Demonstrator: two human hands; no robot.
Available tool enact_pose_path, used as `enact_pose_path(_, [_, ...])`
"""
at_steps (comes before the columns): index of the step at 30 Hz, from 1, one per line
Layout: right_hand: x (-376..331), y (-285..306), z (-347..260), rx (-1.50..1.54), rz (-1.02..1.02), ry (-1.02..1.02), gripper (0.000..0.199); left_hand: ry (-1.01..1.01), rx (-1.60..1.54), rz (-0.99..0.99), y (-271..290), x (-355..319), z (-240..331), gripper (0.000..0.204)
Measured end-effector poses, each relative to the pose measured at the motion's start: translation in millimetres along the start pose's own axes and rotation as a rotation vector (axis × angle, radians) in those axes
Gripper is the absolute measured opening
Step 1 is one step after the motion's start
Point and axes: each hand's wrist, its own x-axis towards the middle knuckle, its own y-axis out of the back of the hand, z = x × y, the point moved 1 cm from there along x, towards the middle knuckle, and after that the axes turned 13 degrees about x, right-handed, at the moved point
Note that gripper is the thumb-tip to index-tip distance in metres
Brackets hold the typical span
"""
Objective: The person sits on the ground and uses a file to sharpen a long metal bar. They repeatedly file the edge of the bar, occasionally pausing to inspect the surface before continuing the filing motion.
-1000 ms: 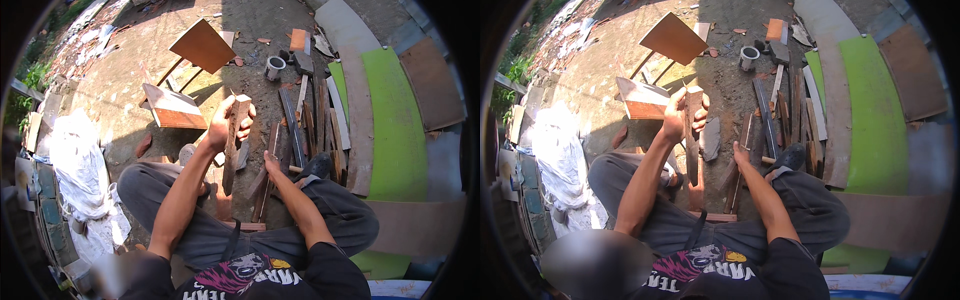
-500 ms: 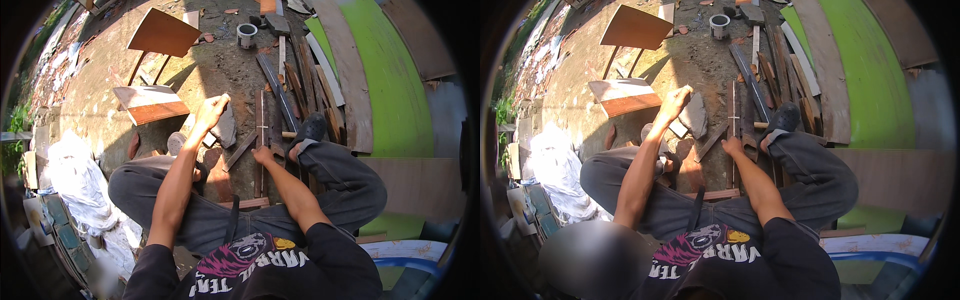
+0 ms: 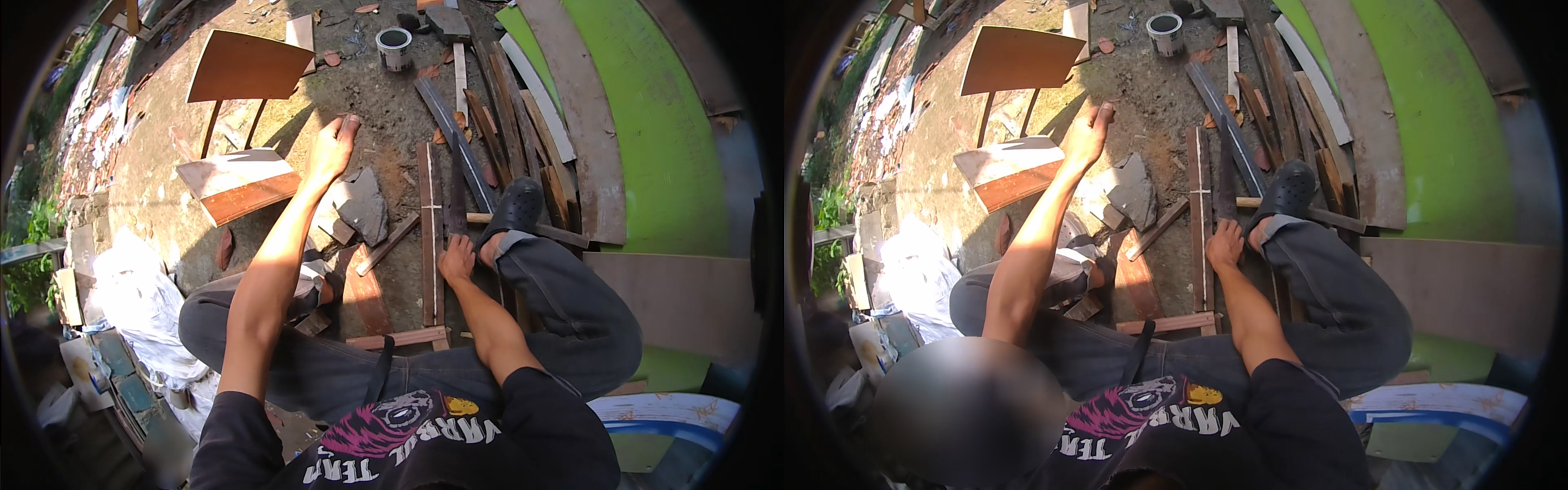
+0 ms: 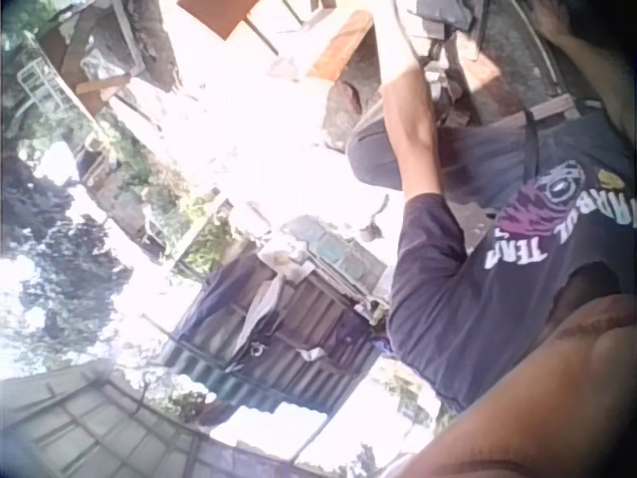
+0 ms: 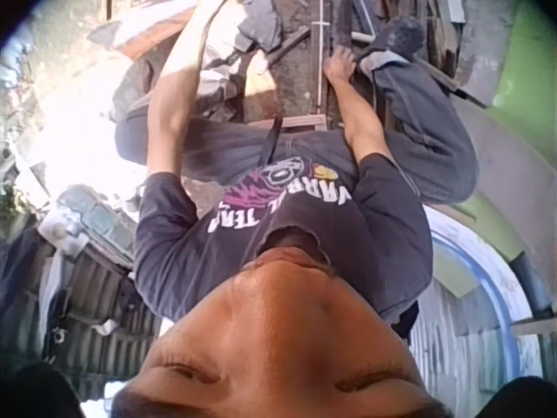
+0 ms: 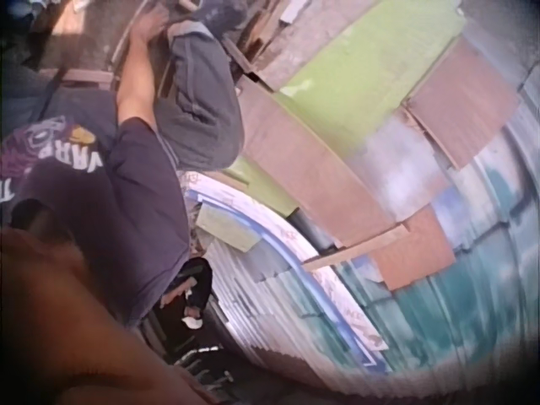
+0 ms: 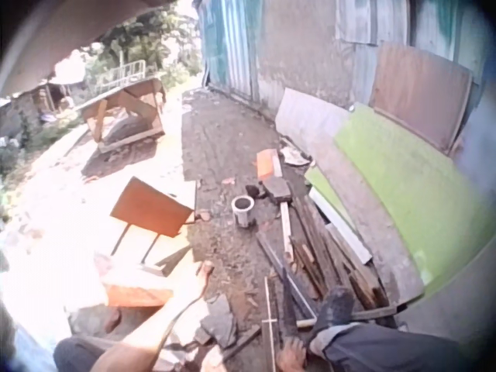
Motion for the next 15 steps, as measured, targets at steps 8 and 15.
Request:
enact_pose_path(8, [12,4,-14,0.207,0.065,-0.187,0.045,-0.063,0.436,-0.296,-96,-34,-60,0.058])
enact_pose_path(15, [20,1,11,0.139,-0.046,-0.152,0.046,-0.342,0.586,-0.039,-146,-83,-108,0.032])
